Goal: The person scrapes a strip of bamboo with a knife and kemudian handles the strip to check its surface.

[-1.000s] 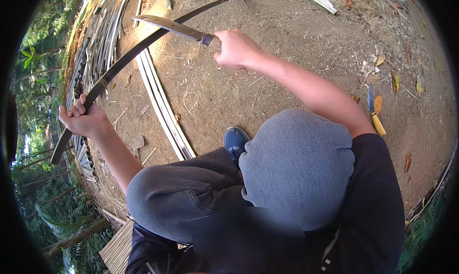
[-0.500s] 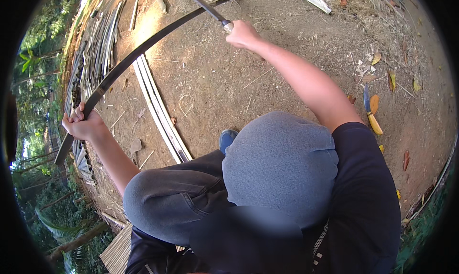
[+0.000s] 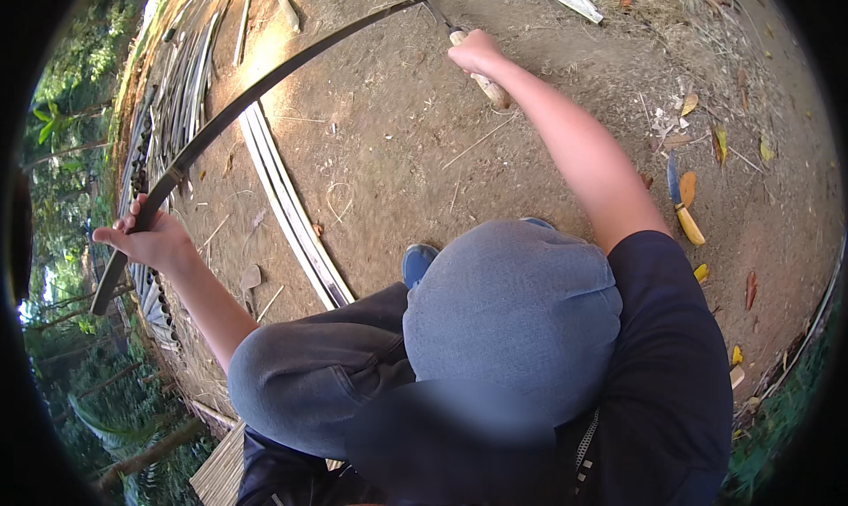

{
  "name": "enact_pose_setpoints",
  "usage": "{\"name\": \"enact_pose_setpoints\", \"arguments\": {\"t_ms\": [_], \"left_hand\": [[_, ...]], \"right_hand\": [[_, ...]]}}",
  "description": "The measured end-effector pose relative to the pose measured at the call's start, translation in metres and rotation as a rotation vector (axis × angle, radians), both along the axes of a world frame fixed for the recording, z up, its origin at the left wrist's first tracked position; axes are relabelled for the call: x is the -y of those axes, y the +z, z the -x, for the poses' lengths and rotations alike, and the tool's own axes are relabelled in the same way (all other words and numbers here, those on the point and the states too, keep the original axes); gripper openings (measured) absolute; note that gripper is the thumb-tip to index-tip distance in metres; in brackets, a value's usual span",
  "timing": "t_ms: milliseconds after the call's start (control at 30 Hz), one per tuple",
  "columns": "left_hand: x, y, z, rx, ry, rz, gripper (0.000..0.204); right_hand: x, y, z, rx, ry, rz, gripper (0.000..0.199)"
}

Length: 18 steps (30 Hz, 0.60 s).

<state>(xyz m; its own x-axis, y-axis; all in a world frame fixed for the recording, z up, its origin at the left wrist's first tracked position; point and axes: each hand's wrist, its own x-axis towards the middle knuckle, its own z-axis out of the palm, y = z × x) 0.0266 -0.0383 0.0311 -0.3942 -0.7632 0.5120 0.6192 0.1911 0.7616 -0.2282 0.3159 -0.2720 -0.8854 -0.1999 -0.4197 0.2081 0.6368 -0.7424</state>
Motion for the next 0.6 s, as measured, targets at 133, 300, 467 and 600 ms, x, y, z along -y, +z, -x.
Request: {"name": "enact_pose_setpoints", "arguments": {"t_ms": [133, 300, 467, 600], "left_hand": [[-0.003, -0.025, 0.010, 0.197, -0.067, 0.406, 0.068], [-0.041, -0.060, 0.034, 0.269, -0.319, 0.467, 0.068], [-0.056, -0.082, 0.048, 0.184, -0.537, 0.236, 0.033], [-0.049, -0.078, 0.044, 0.219, -0.247, 0.155, 0.065]], "right_hand": [[-0.002, -0.008, -0.049, 0.069, -0.149, 0.219, 0.017], [-0.013, -0.009, -0.083, 0.173, -0.175, 0.293, 0.017], [-0.011, 0.003, -0.093, 0.108, -0.138, 0.277, 0.015], [-0.015, 0.005, -0.096, 0.045, -0.163, 0.307, 0.015]]}}
